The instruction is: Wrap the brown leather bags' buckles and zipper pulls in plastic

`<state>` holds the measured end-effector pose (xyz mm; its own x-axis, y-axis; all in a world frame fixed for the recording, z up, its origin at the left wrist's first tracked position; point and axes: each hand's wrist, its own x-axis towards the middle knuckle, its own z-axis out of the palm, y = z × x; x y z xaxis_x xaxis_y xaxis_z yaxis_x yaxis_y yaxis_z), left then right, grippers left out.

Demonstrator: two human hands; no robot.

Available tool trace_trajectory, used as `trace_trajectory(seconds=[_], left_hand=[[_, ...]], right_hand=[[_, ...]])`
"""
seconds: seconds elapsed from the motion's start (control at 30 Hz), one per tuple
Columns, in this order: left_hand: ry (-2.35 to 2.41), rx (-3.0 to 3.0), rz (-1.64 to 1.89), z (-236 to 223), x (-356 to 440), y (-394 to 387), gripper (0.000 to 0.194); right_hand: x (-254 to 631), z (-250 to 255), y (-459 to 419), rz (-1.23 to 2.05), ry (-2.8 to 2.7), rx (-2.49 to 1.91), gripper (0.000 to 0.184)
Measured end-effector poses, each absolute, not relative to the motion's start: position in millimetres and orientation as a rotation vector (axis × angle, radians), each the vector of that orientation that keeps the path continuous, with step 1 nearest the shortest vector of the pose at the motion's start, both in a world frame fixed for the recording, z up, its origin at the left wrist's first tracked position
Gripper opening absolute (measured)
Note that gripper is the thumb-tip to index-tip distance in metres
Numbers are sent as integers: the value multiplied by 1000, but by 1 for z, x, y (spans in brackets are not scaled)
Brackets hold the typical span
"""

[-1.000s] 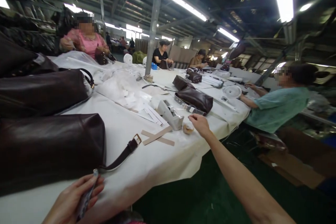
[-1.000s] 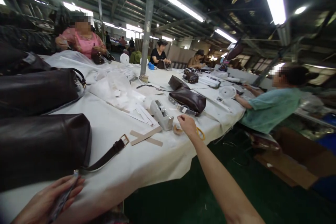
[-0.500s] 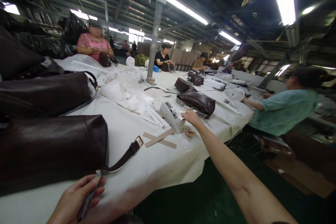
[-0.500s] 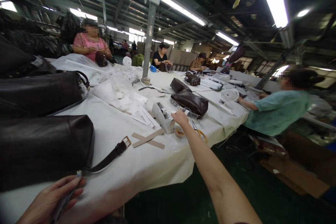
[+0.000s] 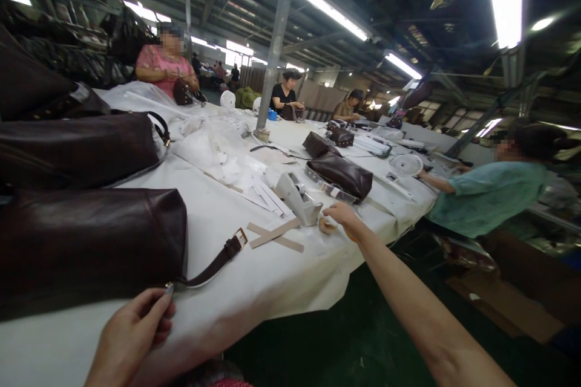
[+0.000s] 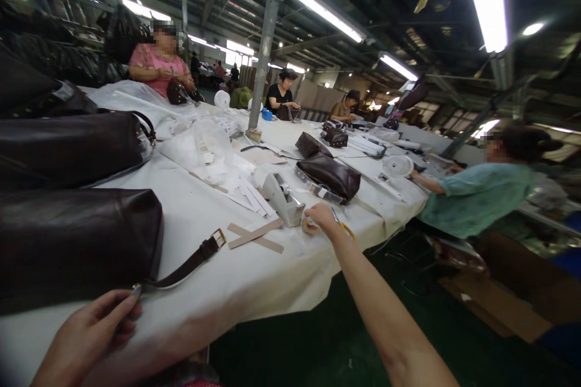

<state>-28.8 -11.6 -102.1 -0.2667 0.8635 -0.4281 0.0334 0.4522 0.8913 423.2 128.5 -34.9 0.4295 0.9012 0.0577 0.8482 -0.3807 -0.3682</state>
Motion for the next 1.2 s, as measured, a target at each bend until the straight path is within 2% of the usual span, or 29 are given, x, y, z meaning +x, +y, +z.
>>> trace_trajectory(seconds=[0.17,0.3,0.33,0.4,0.47,0.53,0.6,0.67,0.83,1.1,1.2], left_hand=[[1765,1032,1013,-112,-30,-14,18],[1887,1309,1058,-108,-21,-24,15],[1912,1349,1056,-108,-19,-24,17],[1982,1397,1038,-111,-16,-24,19],[2052,1459,1015,-115,-15,-25,20],[2098,1550,995,-117,-14,-27,19],[2122,1638,974,-119,-13,-30,18],[2141,1696,944,-121,-12,-31,19],[2177,1742,875,-125,-10,-33,19],[2176,1788,821,-131,-8,-35,17],[2191,1823,826,-135,-9,-34,18]], right_hand=[[406,-25,119,147,-1441,-2488,11],[371,-12,98,313,-1605,-2375,17],[357,-11,92,441,-1658,-2293,21],[320,-10,77,1028,-1648,-1859,28],[272,-11,60,1461,-1639,-1596,31],[218,-14,44,1740,-1658,-1439,29],[171,-23,36,1878,-1713,-1341,25],[137,-36,35,1811,-1815,-1283,22],[105,-66,47,1239,-2203,-1329,19],[92,-61,41,561,-2582,-1701,22],[89,-62,39,457,-2640,-1735,24]])
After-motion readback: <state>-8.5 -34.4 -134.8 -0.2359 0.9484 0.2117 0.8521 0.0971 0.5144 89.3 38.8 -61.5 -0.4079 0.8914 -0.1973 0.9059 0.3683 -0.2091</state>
